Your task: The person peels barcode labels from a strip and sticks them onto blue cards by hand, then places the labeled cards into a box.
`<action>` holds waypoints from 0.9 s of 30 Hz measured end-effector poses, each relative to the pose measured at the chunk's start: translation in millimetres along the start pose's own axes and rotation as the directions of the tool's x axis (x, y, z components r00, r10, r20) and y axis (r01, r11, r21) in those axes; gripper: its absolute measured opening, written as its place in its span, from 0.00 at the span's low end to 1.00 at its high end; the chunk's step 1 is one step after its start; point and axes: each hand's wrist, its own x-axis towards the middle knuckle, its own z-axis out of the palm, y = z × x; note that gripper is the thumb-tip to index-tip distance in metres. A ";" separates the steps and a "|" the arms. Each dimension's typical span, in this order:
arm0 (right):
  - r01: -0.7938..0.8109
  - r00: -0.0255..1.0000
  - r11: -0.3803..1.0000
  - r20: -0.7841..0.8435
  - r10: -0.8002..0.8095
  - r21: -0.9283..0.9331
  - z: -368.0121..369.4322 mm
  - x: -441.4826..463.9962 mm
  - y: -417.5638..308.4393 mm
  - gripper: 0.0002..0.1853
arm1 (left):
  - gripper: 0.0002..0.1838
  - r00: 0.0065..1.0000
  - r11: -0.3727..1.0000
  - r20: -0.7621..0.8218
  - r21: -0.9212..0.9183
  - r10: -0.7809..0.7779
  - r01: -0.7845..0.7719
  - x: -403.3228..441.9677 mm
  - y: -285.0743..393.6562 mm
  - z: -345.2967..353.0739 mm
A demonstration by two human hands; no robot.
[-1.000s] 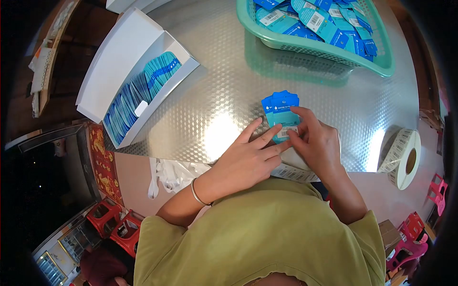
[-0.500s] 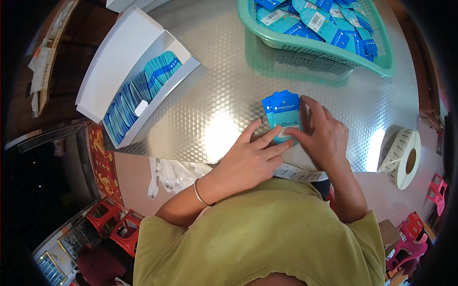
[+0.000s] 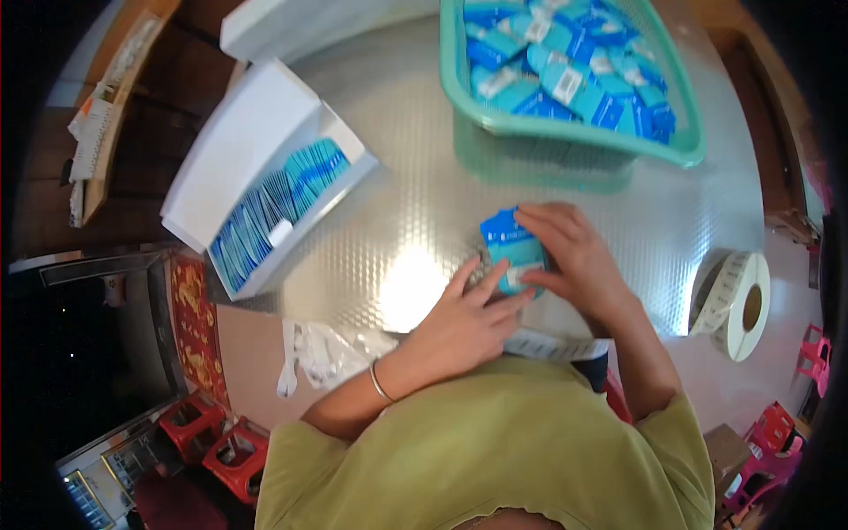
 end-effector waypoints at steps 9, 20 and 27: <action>-0.063 0.997 0.998 0.052 0.063 -0.009 -6.4 8.6 -7.4 0.39 | 0.06 0.993 0.997 -0.092 0.026 0.071 -0.068 1.6 -3.7 7.6; -0.096 0.994 0.992 0.038 0.099 -0.078 -3.5 14.7 -10.0 0.33 | 0.06 0.982 0.989 -0.121 0.049 0.148 -0.143 5.7 -7.7 12.4; -0.138 0.990 0.988 -0.008 0.139 0.073 -5.9 13.8 -8.6 0.25 | 0.07 0.975 0.987 -0.183 -0.070 0.127 -0.142 17.8 -12.4 -8.1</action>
